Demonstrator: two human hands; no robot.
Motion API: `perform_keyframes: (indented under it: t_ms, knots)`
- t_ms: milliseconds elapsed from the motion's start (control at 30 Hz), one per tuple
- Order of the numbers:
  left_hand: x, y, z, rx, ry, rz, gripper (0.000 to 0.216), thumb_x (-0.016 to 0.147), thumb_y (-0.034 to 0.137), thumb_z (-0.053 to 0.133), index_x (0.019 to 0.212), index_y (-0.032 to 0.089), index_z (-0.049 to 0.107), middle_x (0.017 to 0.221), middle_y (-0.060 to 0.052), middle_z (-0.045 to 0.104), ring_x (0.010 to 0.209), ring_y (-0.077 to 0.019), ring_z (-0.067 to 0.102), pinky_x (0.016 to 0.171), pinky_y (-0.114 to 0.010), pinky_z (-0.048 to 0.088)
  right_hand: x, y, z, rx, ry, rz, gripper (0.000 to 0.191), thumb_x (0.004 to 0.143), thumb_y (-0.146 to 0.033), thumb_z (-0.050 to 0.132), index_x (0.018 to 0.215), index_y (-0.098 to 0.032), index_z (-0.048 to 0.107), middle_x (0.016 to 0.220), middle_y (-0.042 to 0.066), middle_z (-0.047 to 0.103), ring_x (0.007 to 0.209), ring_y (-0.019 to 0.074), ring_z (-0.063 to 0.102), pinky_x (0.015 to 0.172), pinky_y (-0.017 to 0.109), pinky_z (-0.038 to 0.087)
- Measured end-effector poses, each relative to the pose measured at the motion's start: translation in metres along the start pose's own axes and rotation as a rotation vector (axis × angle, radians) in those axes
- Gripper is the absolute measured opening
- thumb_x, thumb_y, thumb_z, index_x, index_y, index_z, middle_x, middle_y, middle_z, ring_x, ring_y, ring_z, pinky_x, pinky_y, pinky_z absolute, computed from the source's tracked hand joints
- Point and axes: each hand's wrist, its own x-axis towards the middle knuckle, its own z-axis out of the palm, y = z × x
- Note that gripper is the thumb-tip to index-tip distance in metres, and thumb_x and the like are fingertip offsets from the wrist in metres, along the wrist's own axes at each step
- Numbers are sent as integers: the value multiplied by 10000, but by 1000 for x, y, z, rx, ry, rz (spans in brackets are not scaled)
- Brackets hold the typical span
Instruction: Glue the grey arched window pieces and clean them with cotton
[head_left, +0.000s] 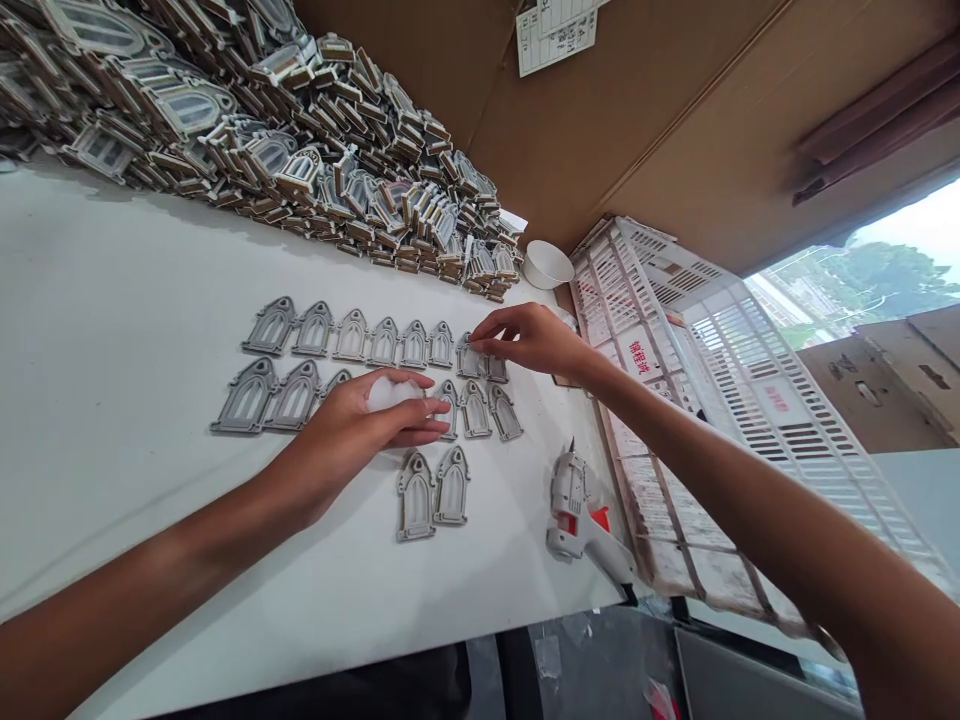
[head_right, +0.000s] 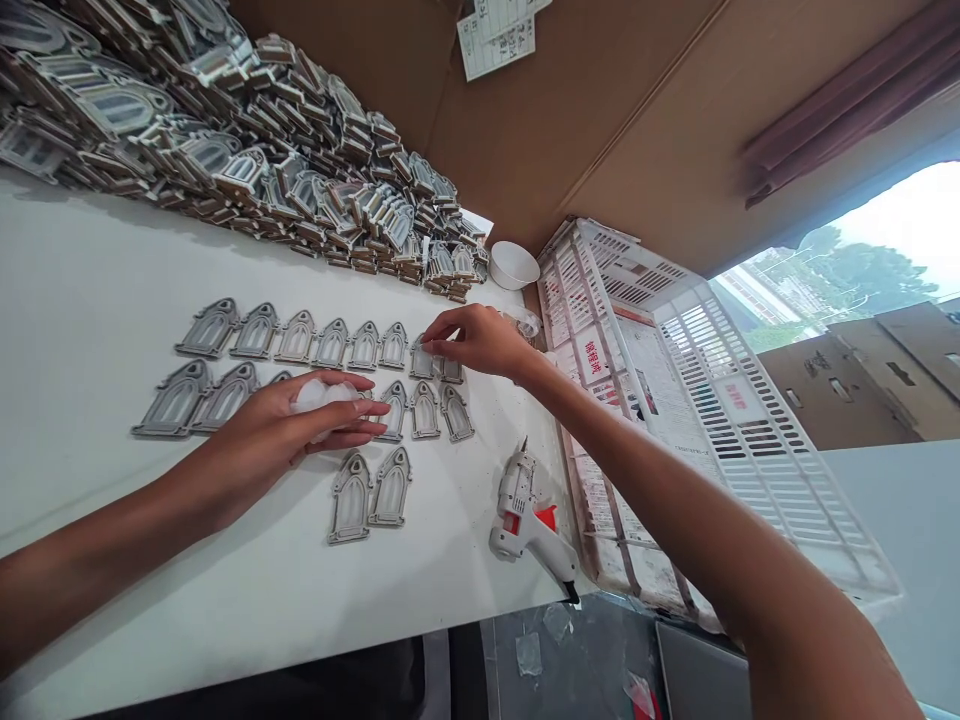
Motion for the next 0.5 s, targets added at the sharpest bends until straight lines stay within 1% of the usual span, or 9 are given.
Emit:
perform_keyframes:
  t_ms: [100, 200, 300, 400, 500]
  knots:
    - [0, 1, 0, -1, -11, 11, 637, 781, 523, 994, 1273, 225, 721, 1180, -116, 871, 1083, -323, 850, 1126, -465, 628, 1, 0, -4, -18, 31, -9, 215, 953, -326, 790, 1114, -221, 887, 1067, 56, 866, 792, 179, 730, 782, 321, 532]
    - [-1, 0, 0, -10, -27, 19, 511, 856, 487, 940, 1237, 203, 751, 1222, -118, 863, 1139, -323, 837, 1154, -448, 618, 1, -2, -5, -10, 83, -6, 240, 957, -336, 784, 1127, -197, 881, 1064, 66, 855, 737, 158, 685, 769, 319, 517]
    - [-1, -3, 0, -36, -61, 42, 425, 923, 450, 885, 1243, 193, 775, 1286, -114, 848, 1169, -309, 829, 1149, -416, 628, -1, -10, -3, 55, 98, -32, 242, 972, -381, 771, 1080, -194, 880, 1062, 71, 848, 786, 166, 680, 763, 313, 513]
    - [0, -6, -1, -36, -80, 74, 440, 917, 476, 904, 1246, 205, 796, 1300, -102, 845, 1161, -295, 833, 1109, -392, 657, -5, -24, 2, 210, -1, -97, 301, 960, -459, 798, 1055, -183, 872, 995, 64, 839, 789, 158, 667, 726, 295, 505]
    - [1, -7, -1, -5, -88, 99, 430, 876, 504, 942, 1164, 203, 837, 1217, -91, 868, 1137, -290, 840, 1069, -367, 679, -10, -38, 7, 350, -149, -133, 325, 916, -464, 856, 1048, -169, 870, 919, 45, 828, 726, 136, 634, 670, 280, 486]
